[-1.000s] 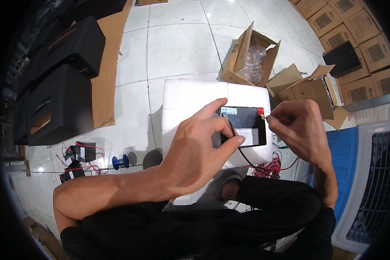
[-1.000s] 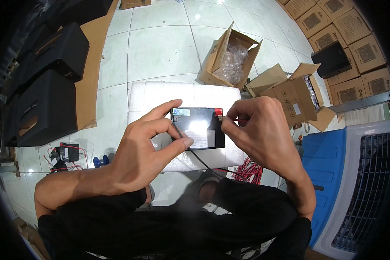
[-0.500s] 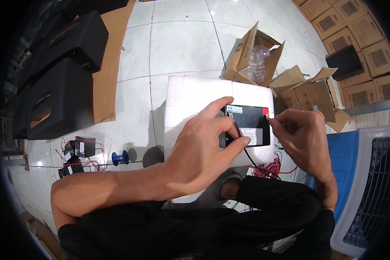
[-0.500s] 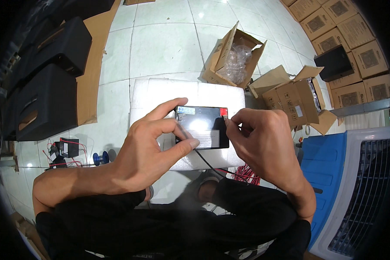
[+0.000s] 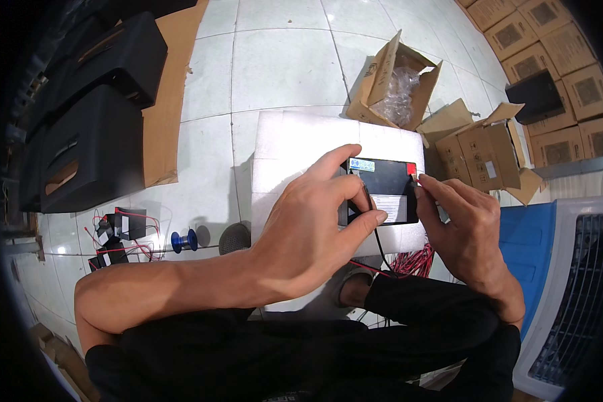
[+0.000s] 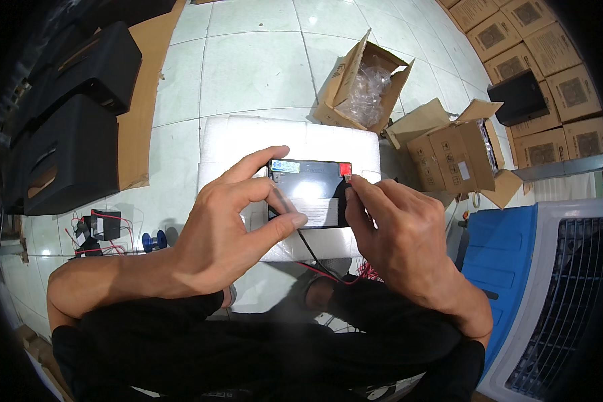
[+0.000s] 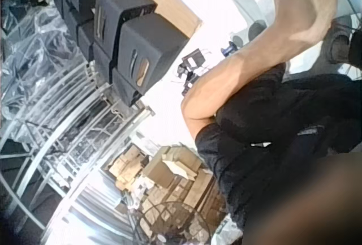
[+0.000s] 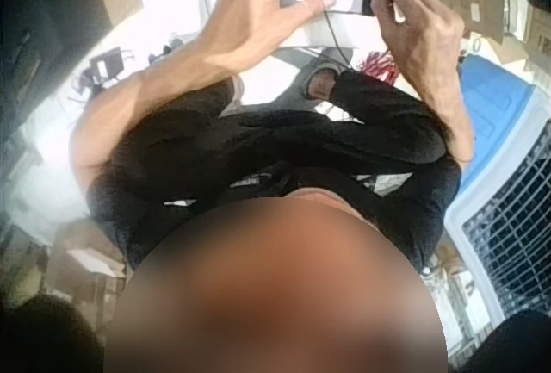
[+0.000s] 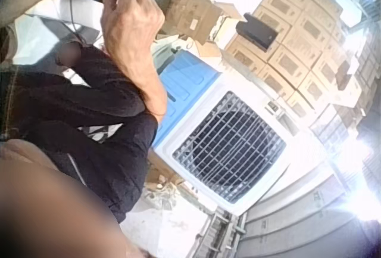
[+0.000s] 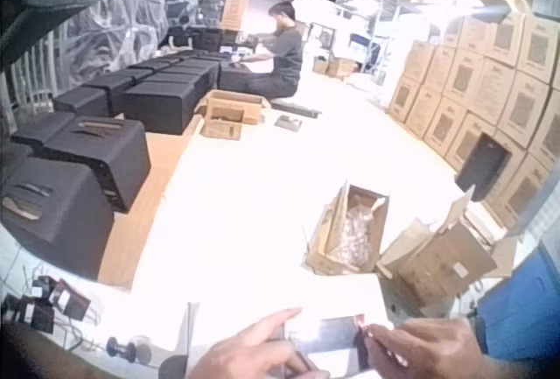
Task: The person sits on the floor and solders red and black wires to the terminals of small black electronic boxes. They use a soldering iron and solder wire to attach the wires, then place the finished units aside.
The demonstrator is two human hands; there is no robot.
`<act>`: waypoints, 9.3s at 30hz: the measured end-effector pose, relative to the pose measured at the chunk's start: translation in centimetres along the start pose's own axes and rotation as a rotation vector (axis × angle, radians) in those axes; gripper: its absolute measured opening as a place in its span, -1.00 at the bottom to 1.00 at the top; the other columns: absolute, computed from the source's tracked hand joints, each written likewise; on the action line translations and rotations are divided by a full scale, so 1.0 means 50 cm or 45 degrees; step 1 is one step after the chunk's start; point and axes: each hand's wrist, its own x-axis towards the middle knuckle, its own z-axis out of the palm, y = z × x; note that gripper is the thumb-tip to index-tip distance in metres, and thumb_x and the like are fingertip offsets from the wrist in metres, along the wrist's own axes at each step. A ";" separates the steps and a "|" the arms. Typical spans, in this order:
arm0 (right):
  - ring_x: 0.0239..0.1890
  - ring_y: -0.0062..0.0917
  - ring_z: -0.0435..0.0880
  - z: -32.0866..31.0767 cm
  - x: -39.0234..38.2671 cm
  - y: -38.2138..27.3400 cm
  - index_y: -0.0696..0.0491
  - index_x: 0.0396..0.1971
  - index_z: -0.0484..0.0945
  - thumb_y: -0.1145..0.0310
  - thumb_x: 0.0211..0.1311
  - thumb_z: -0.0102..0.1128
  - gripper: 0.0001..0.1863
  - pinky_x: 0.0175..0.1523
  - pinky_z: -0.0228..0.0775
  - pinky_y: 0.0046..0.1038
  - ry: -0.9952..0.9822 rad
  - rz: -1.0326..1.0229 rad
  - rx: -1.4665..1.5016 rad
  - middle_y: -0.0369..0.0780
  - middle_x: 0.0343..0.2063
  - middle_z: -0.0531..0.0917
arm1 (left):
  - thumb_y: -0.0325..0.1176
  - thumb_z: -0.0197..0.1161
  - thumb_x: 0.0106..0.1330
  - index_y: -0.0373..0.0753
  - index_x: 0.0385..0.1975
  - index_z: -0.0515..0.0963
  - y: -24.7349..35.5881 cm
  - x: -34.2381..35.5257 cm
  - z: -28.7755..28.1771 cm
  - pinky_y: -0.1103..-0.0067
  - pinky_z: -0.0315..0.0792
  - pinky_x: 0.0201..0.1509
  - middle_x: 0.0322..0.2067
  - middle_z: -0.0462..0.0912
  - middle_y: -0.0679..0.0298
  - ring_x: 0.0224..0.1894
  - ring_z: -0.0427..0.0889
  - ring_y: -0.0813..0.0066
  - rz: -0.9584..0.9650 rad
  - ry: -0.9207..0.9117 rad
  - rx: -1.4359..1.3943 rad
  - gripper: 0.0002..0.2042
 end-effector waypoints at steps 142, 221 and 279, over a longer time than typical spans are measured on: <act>-0.57 -0.31 0.70 0.041 0.059 -0.088 0.23 -0.35 0.66 0.60 -0.01 0.37 -0.83 -0.47 0.49 -0.42 -0.016 0.008 0.141 -0.09 -0.57 0.67 | -0.48 0.24 0.22 -0.35 0.00 0.53 0.003 0.003 -0.039 0.52 0.54 -0.36 0.12 0.60 0.02 -0.41 0.73 0.40 -0.328 -0.069 -0.131 -0.67; -0.20 -0.55 0.68 0.039 -0.006 0.057 0.31 -0.05 0.62 0.25 0.37 0.23 -0.61 -0.03 0.56 -0.41 -0.366 1.141 1.647 -0.12 -0.22 0.72 | -0.20 0.01 0.51 -0.47 0.18 0.43 -0.013 0.024 -0.013 0.61 0.29 0.23 0.00 0.61 0.10 0.09 0.49 0.50 -0.517 -0.160 -0.309 -0.55; -0.37 -0.57 0.76 0.071 -0.905 0.639 0.02 -0.03 0.62 0.28 0.24 0.36 -0.68 -0.35 0.56 -0.55 0.784 0.783 -0.994 -0.26 -0.17 0.75 | -0.38 0.29 0.19 -0.33 -0.13 0.62 -0.178 0.057 -0.068 0.42 0.48 -0.07 -0.26 0.70 0.10 -0.24 0.64 0.31 0.014 -0.027 0.765 -0.73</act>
